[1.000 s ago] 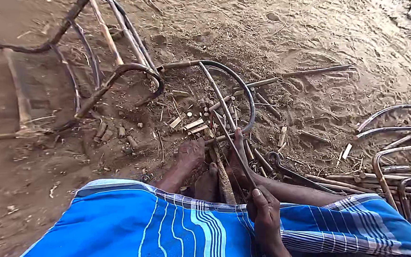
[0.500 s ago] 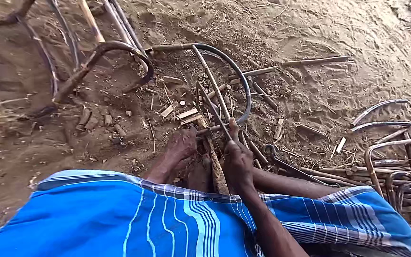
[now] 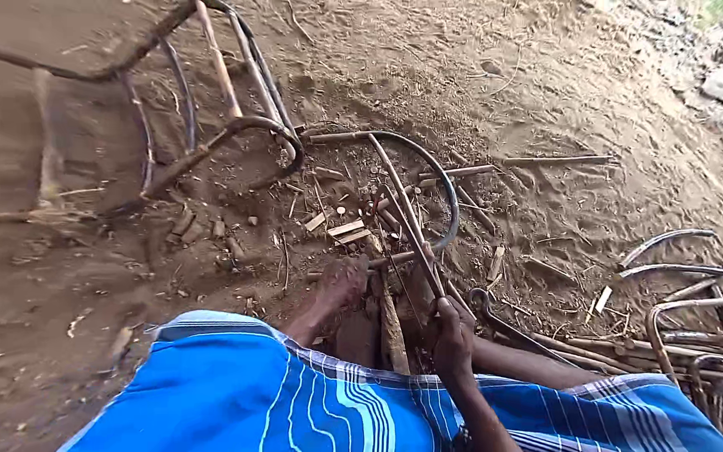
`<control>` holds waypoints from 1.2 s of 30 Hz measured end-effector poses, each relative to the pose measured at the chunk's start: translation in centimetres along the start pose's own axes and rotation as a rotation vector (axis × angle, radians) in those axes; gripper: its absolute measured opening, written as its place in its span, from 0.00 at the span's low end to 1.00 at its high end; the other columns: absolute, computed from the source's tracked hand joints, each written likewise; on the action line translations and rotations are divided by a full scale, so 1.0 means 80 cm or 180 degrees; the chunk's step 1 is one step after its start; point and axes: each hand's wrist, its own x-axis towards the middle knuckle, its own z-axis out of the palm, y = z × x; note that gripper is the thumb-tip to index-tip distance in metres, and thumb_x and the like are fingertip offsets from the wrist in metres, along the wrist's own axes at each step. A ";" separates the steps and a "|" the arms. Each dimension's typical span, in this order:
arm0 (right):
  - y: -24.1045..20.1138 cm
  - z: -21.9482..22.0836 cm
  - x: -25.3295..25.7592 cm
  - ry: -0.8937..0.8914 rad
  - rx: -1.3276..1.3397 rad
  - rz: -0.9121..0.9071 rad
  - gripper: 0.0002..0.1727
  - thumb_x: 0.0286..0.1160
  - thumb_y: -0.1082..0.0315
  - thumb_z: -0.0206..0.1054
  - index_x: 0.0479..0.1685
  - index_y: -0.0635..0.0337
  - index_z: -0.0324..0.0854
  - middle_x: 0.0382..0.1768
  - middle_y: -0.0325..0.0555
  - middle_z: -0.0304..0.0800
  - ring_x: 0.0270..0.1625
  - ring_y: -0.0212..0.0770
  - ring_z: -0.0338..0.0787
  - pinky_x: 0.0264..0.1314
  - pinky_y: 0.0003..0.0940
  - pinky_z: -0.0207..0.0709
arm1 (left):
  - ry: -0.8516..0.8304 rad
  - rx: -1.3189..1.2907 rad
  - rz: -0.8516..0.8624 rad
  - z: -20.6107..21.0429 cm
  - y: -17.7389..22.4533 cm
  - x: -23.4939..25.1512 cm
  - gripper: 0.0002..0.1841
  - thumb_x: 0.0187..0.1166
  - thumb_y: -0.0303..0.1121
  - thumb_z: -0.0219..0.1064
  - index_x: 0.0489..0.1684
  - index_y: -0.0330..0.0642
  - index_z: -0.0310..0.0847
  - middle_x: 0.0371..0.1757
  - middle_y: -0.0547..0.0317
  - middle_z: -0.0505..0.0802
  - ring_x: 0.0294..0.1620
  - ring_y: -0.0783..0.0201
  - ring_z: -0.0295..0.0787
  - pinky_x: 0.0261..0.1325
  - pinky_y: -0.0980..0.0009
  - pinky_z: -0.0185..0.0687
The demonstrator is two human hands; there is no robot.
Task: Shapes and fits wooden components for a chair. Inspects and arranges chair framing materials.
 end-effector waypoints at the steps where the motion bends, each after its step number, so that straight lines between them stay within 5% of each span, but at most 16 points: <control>1: -0.001 0.000 0.003 -0.0014 -0.0104 0.0052 0.26 0.84 0.42 0.49 0.27 0.51 0.79 0.07 0.35 0.60 0.07 0.32 0.60 0.11 0.31 0.61 | -0.0026 0.0008 0.0006 -0.004 -0.002 0.005 0.19 0.91 0.44 0.56 0.59 0.37 0.81 0.46 0.36 0.92 0.51 0.35 0.92 0.55 0.36 0.84; 5: 0.004 0.004 0.002 -0.0185 -0.0349 0.0118 0.30 0.87 0.37 0.45 0.33 0.49 0.80 0.08 0.39 0.59 0.07 0.34 0.57 0.09 0.32 0.57 | -0.0066 0.0148 -0.0048 -0.006 -0.014 0.013 0.19 0.90 0.43 0.55 0.61 0.36 0.78 0.47 0.35 0.92 0.51 0.34 0.92 0.53 0.35 0.85; 10: 0.015 -0.006 -0.053 -0.0011 0.0006 -0.0190 0.29 0.86 0.40 0.51 0.25 0.54 0.78 0.11 0.34 0.65 0.11 0.31 0.65 0.14 0.29 0.65 | 0.0074 0.0291 0.0062 -0.005 -0.012 0.013 0.19 0.89 0.44 0.58 0.59 0.35 0.80 0.44 0.36 0.92 0.47 0.35 0.93 0.51 0.38 0.86; 14: 0.015 0.028 0.004 -0.0085 -0.0454 -0.0201 0.28 0.91 0.44 0.45 0.31 0.51 0.82 0.18 0.40 0.73 0.16 0.36 0.70 0.17 0.35 0.69 | 0.0062 0.0210 0.0089 0.006 -0.017 0.011 0.16 0.88 0.40 0.59 0.58 0.36 0.80 0.42 0.35 0.92 0.46 0.33 0.92 0.48 0.34 0.85; 17: 0.023 0.016 -0.016 -0.0277 -0.0240 -0.0012 0.27 0.91 0.43 0.44 0.33 0.50 0.78 0.12 0.40 0.64 0.10 0.36 0.63 0.10 0.32 0.60 | 0.0112 0.0217 0.0114 0.009 -0.017 0.003 0.16 0.85 0.38 0.61 0.59 0.35 0.80 0.41 0.35 0.92 0.44 0.33 0.92 0.46 0.34 0.84; 20: 0.039 -0.002 -0.043 -0.0039 -0.0003 -0.0339 0.26 0.87 0.44 0.50 0.29 0.53 0.79 0.13 0.34 0.69 0.13 0.31 0.69 0.15 0.30 0.69 | 0.0218 0.0183 -0.0018 0.001 -0.015 0.004 0.20 0.86 0.42 0.61 0.64 0.36 0.80 0.43 0.35 0.92 0.46 0.33 0.92 0.48 0.34 0.85; 22: 0.053 0.018 -0.022 -0.0017 -0.0123 -0.0232 0.27 0.86 0.40 0.50 0.35 0.51 0.82 0.15 0.34 0.72 0.15 0.31 0.71 0.17 0.31 0.71 | 0.0124 0.0126 -0.0048 0.005 -0.020 0.007 0.19 0.87 0.43 0.60 0.64 0.37 0.81 0.46 0.36 0.92 0.48 0.33 0.92 0.51 0.34 0.84; 25: 0.056 0.036 0.022 -0.0375 -0.0085 -0.0075 0.23 0.89 0.42 0.47 0.50 0.47 0.82 0.13 0.39 0.65 0.08 0.34 0.63 0.08 0.29 0.61 | 0.0084 0.0104 0.0102 0.015 -0.019 0.006 0.17 0.86 0.40 0.60 0.61 0.35 0.79 0.43 0.34 0.92 0.46 0.33 0.92 0.48 0.34 0.84; 26: 0.054 0.031 0.012 -0.0411 0.0037 -0.0051 0.23 0.90 0.43 0.47 0.49 0.47 0.82 0.13 0.39 0.65 0.09 0.34 0.62 0.08 0.29 0.59 | 0.0079 0.0125 0.0103 0.015 -0.020 0.000 0.17 0.86 0.40 0.60 0.61 0.35 0.79 0.42 0.36 0.91 0.45 0.34 0.92 0.47 0.34 0.85; 29: 0.034 0.001 -0.041 -0.0114 0.0103 -0.0353 0.27 0.88 0.43 0.52 0.37 0.55 0.84 0.18 0.36 0.76 0.17 0.31 0.73 0.18 0.30 0.71 | 0.0170 0.0137 0.0121 0.005 -0.015 -0.001 0.18 0.87 0.43 0.60 0.60 0.36 0.83 0.43 0.37 0.93 0.47 0.36 0.93 0.52 0.36 0.85; 32: -0.022 0.020 -0.041 -0.0016 -0.0533 -0.0216 0.25 0.86 0.47 0.50 0.30 0.54 0.82 0.14 0.34 0.71 0.13 0.31 0.70 0.14 0.31 0.69 | 0.0236 0.0012 0.0087 0.005 -0.024 0.003 0.18 0.88 0.42 0.60 0.59 0.37 0.83 0.44 0.36 0.93 0.48 0.34 0.92 0.51 0.35 0.84; 36: -0.094 0.009 -0.038 -0.0528 -0.1227 0.0370 0.30 0.91 0.40 0.43 0.36 0.50 0.82 0.17 0.42 0.73 0.13 0.39 0.71 0.12 0.37 0.66 | 0.0142 -0.0086 0.0095 0.018 -0.019 -0.004 0.19 0.85 0.44 0.64 0.62 0.39 0.82 0.44 0.35 0.93 0.47 0.33 0.92 0.49 0.31 0.84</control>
